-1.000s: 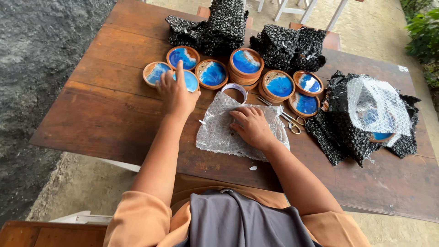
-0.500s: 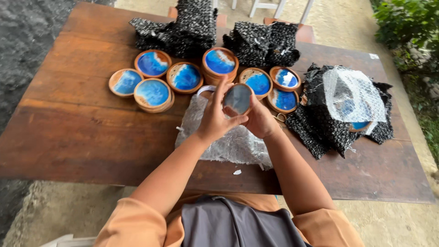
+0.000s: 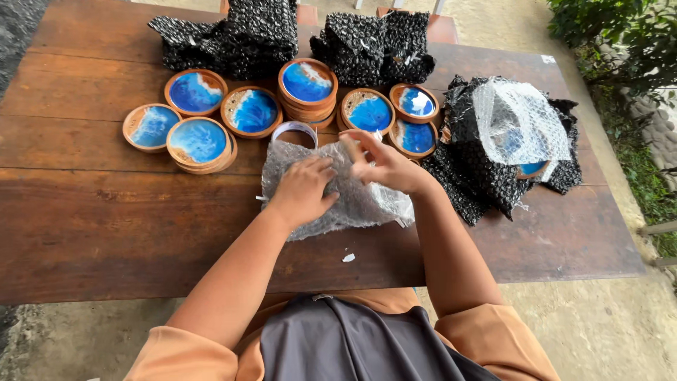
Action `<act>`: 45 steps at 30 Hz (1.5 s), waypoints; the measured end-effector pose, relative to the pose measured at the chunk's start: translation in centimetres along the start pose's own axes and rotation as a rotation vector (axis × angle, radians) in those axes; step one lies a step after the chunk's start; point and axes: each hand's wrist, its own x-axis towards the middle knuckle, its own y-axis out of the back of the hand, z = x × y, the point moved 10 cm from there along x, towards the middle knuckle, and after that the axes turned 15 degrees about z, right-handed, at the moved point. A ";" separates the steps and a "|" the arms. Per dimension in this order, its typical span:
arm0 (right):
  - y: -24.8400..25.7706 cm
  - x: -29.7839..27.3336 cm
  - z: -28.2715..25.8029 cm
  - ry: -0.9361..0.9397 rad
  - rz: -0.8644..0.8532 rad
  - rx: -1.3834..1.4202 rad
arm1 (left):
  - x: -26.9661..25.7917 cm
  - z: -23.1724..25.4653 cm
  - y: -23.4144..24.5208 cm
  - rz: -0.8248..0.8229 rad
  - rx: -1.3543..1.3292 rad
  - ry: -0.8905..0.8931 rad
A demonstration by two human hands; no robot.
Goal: The person packages handmade resin-filled wooden coasters by wrapping them in bubble wrap and thin foam sheets, then securing the packaging with strips of tape cut using scissors.
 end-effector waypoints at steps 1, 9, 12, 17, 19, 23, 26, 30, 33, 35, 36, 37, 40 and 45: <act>-0.3 -0.4 -0.8 -0.004 0.000 0.000 | 0.0 -0.2 -0.3 -0.003 -0.003 0.002; -2.0 -1.0 1.3 -0.015 -0.023 -0.942 | -0.4 -5.6 -2.2 0.322 -0.262 0.206; -2.7 -1.0 1.3 -0.014 -0.016 -1.082 | 0.1 -4.8 0.7 0.348 -0.296 0.258; -3.6 -0.9 4.2 0.047 -0.021 -1.299 | -0.1 -4.1 -1.0 0.318 -0.230 0.155; -2.8 -0.4 4.2 0.058 -0.038 -1.334 | 0.0 -3.2 -1.0 0.300 -0.207 0.099; 3.3 0.4 4.4 -0.116 0.183 -1.144 | 0.0 -1.6 -0.6 0.269 -0.145 0.054; 9.6 0.5 5.3 -0.120 0.434 -1.223 | -0.4 -3.5 -0.2 0.391 -0.049 0.068; 12.6 -0.4 8.7 -0.364 0.355 -1.237 | 0.1 -5.2 7.5 0.327 0.351 0.371; 10.2 -1.0 8.3 -0.528 0.219 -1.100 | -3.5 -11.6 2.7 0.038 0.383 0.698; 10.0 -0.8 8.6 -0.481 0.230 -1.116 | -3.2 -10.8 3.2 0.035 0.345 0.716; 9.9 -0.6 8.5 -0.432 0.244 -1.132 | -3.1 -10.4 3.4 0.037 0.305 0.731; 10.0 -0.7 8.2 -0.430 0.242 -1.132 | -3.1 -10.4 3.4 0.038 0.306 0.733; 9.7 -0.6 7.2 -0.330 0.238 -1.070 | -2.8 -9.8 2.7 0.024 0.124 0.748; 7.4 -0.1 5.0 -0.146 0.236 -0.569 | -2.7 -9.7 4.6 0.325 -0.246 0.895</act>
